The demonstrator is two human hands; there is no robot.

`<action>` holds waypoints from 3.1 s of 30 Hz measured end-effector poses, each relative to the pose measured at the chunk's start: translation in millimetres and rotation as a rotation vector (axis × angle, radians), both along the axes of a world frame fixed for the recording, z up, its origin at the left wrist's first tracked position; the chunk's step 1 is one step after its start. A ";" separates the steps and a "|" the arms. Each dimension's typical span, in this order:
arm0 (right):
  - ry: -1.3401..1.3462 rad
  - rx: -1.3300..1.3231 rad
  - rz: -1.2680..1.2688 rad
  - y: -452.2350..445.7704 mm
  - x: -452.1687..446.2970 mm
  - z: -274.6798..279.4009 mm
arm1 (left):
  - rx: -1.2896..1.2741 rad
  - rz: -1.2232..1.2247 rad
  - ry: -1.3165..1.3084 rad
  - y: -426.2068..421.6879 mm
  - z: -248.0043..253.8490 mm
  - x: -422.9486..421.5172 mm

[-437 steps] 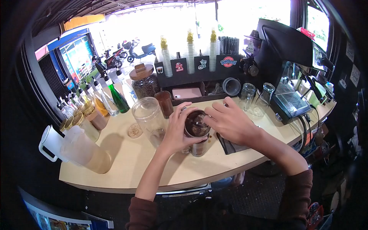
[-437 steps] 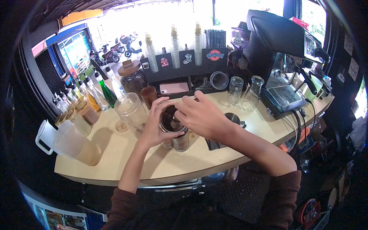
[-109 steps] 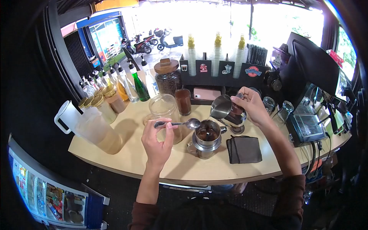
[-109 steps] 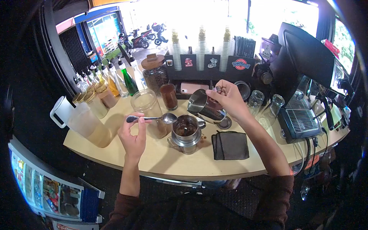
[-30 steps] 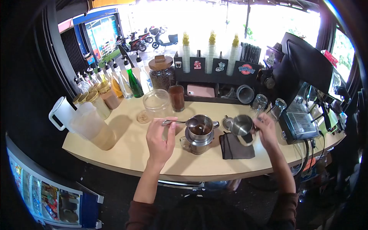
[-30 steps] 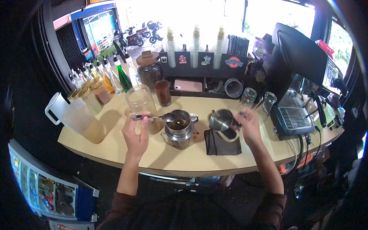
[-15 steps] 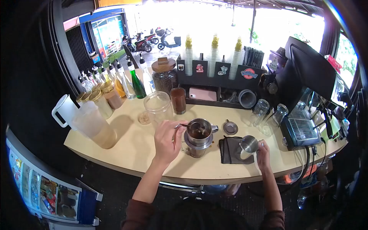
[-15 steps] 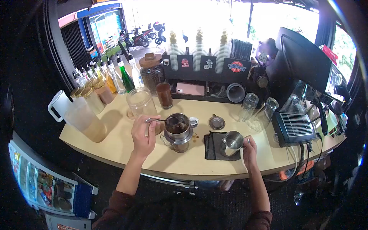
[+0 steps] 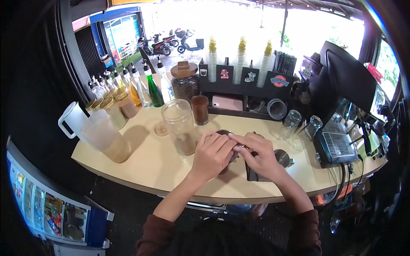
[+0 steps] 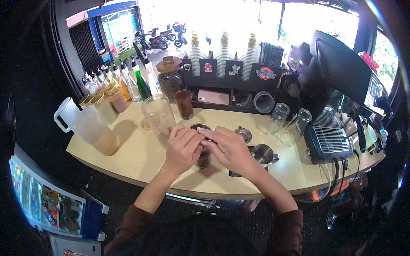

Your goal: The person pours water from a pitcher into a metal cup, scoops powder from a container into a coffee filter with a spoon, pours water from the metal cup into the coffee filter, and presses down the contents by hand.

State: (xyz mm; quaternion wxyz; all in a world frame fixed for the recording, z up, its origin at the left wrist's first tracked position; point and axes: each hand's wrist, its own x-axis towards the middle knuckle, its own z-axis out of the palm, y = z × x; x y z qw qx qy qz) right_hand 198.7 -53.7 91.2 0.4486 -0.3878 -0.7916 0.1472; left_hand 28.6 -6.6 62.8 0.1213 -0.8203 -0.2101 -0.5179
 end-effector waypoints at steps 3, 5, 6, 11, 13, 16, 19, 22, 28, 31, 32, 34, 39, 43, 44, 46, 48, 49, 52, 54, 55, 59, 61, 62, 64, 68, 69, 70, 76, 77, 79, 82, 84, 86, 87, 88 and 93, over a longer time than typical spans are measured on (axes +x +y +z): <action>-0.173 0.261 -0.043 9.5 -1.7 -8.4 | -0.074 0.037 0.011 2.2 -5.0 -18.0; -0.128 0.292 -0.079 13.6 0.7 -12.5 | -0.428 0.049 -0.143 4.2 -5.5 -27.1; -0.129 0.288 -0.075 14.4 1.1 -12.8 | -0.432 0.053 -0.144 7.1 -14.0 -27.2; -0.334 0.314 -0.038 14.7 6.7 -5.8 | -0.887 -0.198 -0.181 20.5 -43.2 -22.2; -0.316 0.299 -0.025 22.8 8.6 -9.4 | -0.907 -0.196 -0.187 24.0 -49.6 -21.2; -0.273 0.207 0.015 19.9 6.8 -2.9 | -0.856 -0.175 -0.162 24.7 -49.4 -22.0; -0.260 0.187 0.002 28.1 9.9 -6.1 | -0.828 -0.165 -0.150 24.1 -49.9 -19.4; -0.249 0.207 -0.007 25.5 5.4 -7.4 | -0.868 -0.219 -0.176 27.4 -51.1 -20.6; -0.395 0.310 -0.038 29.0 3.8 -3.6 | -0.853 -0.153 -0.165 28.5 -56.7 -21.0; -0.380 0.339 0.025 26.8 1.4 -0.7 | -0.864 -0.179 -0.181 29.2 -56.3 -21.4; -0.403 0.324 0.032 25.0 0.5 1.1 | -0.862 -0.161 -0.178 28.9 -56.9 -21.0; -0.398 0.279 -0.027 27.7 -0.6 4.0 | -0.863 -0.138 -0.177 28.1 -57.9 -21.7; -0.341 0.183 -0.011 23.3 -1.8 7.7 | -0.940 -0.331 -0.236 27.8 -43.8 -22.8; -0.383 0.217 -0.089 22.9 -2.3 3.3 | -0.825 -0.305 -0.231 32.7 -53.5 -21.0; -0.328 0.203 -0.066 22.9 -2.8 2.0 | -0.823 -0.312 -0.241 32.0 -53.1 -21.1; -0.310 0.196 -0.050 15.7 -4.3 3.8 | -0.817 -0.319 -0.248 30.8 -49.6 -20.4; -0.290 0.185 -0.034 11.7 -5.5 5.3 | -0.824 -0.349 -0.304 26.0 -43.8 -19.4; -0.269 0.192 -0.070 11.0 -6.4 5.7 | -0.825 -0.350 -0.300 25.3 -41.9 -18.9; -0.172 0.151 -0.053 5.3 -11.0 6.9 | -0.827 -0.392 -0.363 26.4 -37.5 -18.3; -0.098 0.104 0.001 2.4 -12.8 6.2 | -0.704 -0.214 -0.305 26.5 -41.2 -19.0; -0.078 0.121 -0.063 2.0 -13.0 4.5 | -0.703 -0.213 -0.304 26.4 -43.0 -18.3; -0.045 0.210 -0.066 1.6 -16.4 0.2 | -0.735 -0.280 -0.401 22.5 -43.5 -13.8; -0.057 0.216 -0.038 -3.2 -20.4 1.0 | -0.839 -0.414 -0.479 19.6 -39.3 -13.8; -0.068 0.218 -0.008 -6.2 -21.6 1.3 | -0.837 -0.415 -0.477 18.4 -38.5 -12.7; -0.089 0.197 -0.093 -8.9 -22.7 1.8 | -0.763 -0.363 -0.432 15.9 -38.1 -9.7; -0.045 0.240 -0.028 -13.2 -26.5 -3.0 | -0.703 -0.406 -0.484 18.0 -41.7 -7.6; -0.087 0.209 0.045 -14.7 -27.0 -5.3 | -0.686 -0.412 -0.490 20.0 -43.1 -7.3; -0.087 0.210 0.047 -14.6 -26.9 -4.9 | -0.669 -0.419 -0.497 21.0 -43.3 -7.2; -0.043 0.089 0.024 -17.5 -20.6 0.4 | -0.683 -0.316 -0.364 16.0 -32.8 -14.0; -0.034 0.059 0.015 -18.6 -19.4 -0.2 | -0.682 -0.316 -0.365 17.5 -32.2 -15.5; -0.026 0.028 0.006 -15.6 -18.2 -2.5 | -0.617 -0.266 -0.261 20.7 -31.5 -18.0; 0.089 0.157 -0.009 -9.0 -15.7 -8.9 | -0.586 -0.193 -0.178 17.7 -25.0 -19.3; -0.005 -0.003 0.088 -13.2 -12.4 -6.8 | -0.564 -0.181 -0.143 17.4 -26.0 -21.1; 0.054 -0.003 0.057 -11.4 -11.1 -5.3 | -0.543 -0.174 -0.105 18.5 -26.1 -20.9; 0.115 -0.009 0.026 -11.2 -10.4 -5.4 | -0.555 -0.186 -0.127 18.4 -26.7 -20.2; 0.115 -0.010 0.024 -10.9 -9.3 -5.1 | -0.569 -0.199 -0.149 18.2 -27.4 -19.6; 0.166 -0.329 0.159 -2.8 5.1 -1.4 | -0.532 -0.183 -0.057 24.3 -24.1 -26.4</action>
